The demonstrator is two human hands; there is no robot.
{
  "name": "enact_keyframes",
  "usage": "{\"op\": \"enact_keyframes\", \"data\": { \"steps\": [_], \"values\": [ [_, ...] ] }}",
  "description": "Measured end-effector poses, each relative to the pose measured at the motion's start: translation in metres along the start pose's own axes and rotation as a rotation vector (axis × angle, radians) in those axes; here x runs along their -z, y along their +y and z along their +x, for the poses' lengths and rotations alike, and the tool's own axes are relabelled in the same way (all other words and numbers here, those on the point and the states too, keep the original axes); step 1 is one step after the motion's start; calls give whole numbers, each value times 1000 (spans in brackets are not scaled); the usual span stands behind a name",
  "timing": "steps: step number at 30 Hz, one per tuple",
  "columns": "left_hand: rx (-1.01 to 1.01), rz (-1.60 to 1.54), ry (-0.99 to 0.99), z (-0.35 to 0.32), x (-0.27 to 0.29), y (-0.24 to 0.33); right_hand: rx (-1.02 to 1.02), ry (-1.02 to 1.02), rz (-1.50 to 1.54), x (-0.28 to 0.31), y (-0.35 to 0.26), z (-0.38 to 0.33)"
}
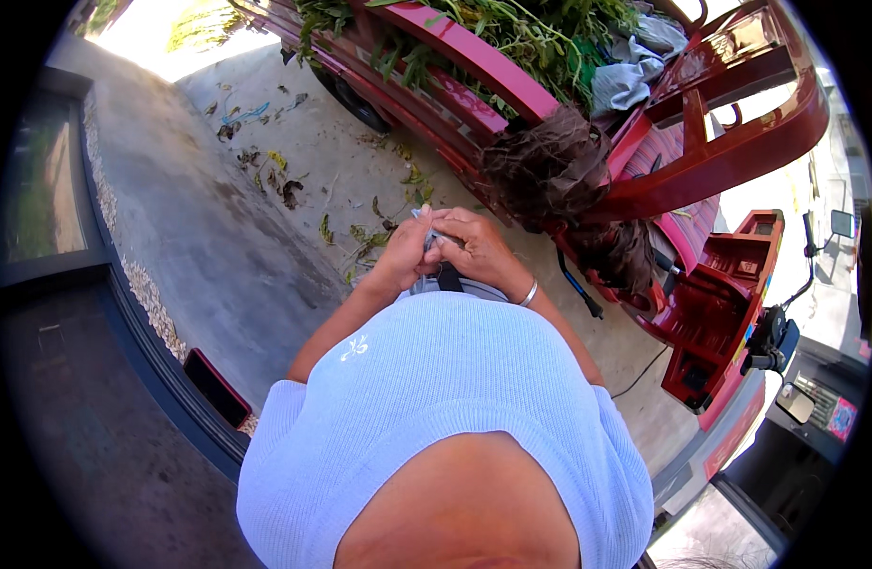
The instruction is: The person loads bundles of green leafy plants onto a red three-wheeled vehicle. They then retrieve a white plastic tie, tie a knot, and use it to secure the large pile of plants on the vehicle bed. Finally, they adjust the plants to ensure they are neatly arranged.
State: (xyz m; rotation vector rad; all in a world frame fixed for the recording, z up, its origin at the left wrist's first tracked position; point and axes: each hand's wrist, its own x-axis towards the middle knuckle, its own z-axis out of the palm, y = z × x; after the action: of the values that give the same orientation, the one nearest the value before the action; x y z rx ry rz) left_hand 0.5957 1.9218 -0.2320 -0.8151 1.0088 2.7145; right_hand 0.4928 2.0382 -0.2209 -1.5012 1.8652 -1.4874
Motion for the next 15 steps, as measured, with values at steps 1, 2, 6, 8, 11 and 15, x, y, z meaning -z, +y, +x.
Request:
{"op": "enact_keyframes", "data": {
  "steps": [1,2,6,8,11,15],
  "values": [
    [-17,36,12,0,0,-1,-60,20,50,-2,0,0],
    [-33,73,21,1,0,-2,-121,41,98,-4,-1,-1],
    [-76,136,48,-5,-16,5,-320,158,297,-8,-8,-1],
    [-40,68,26,-5,-14,4,-379,186,441,-11,-7,-3],
    [-30,-45,-35,-4,-11,2,-264,278,414,-16,0,-3],
    [-9,-87,-10,-4,-10,5,-389,444,577,-22,10,-10]
  ]
}}
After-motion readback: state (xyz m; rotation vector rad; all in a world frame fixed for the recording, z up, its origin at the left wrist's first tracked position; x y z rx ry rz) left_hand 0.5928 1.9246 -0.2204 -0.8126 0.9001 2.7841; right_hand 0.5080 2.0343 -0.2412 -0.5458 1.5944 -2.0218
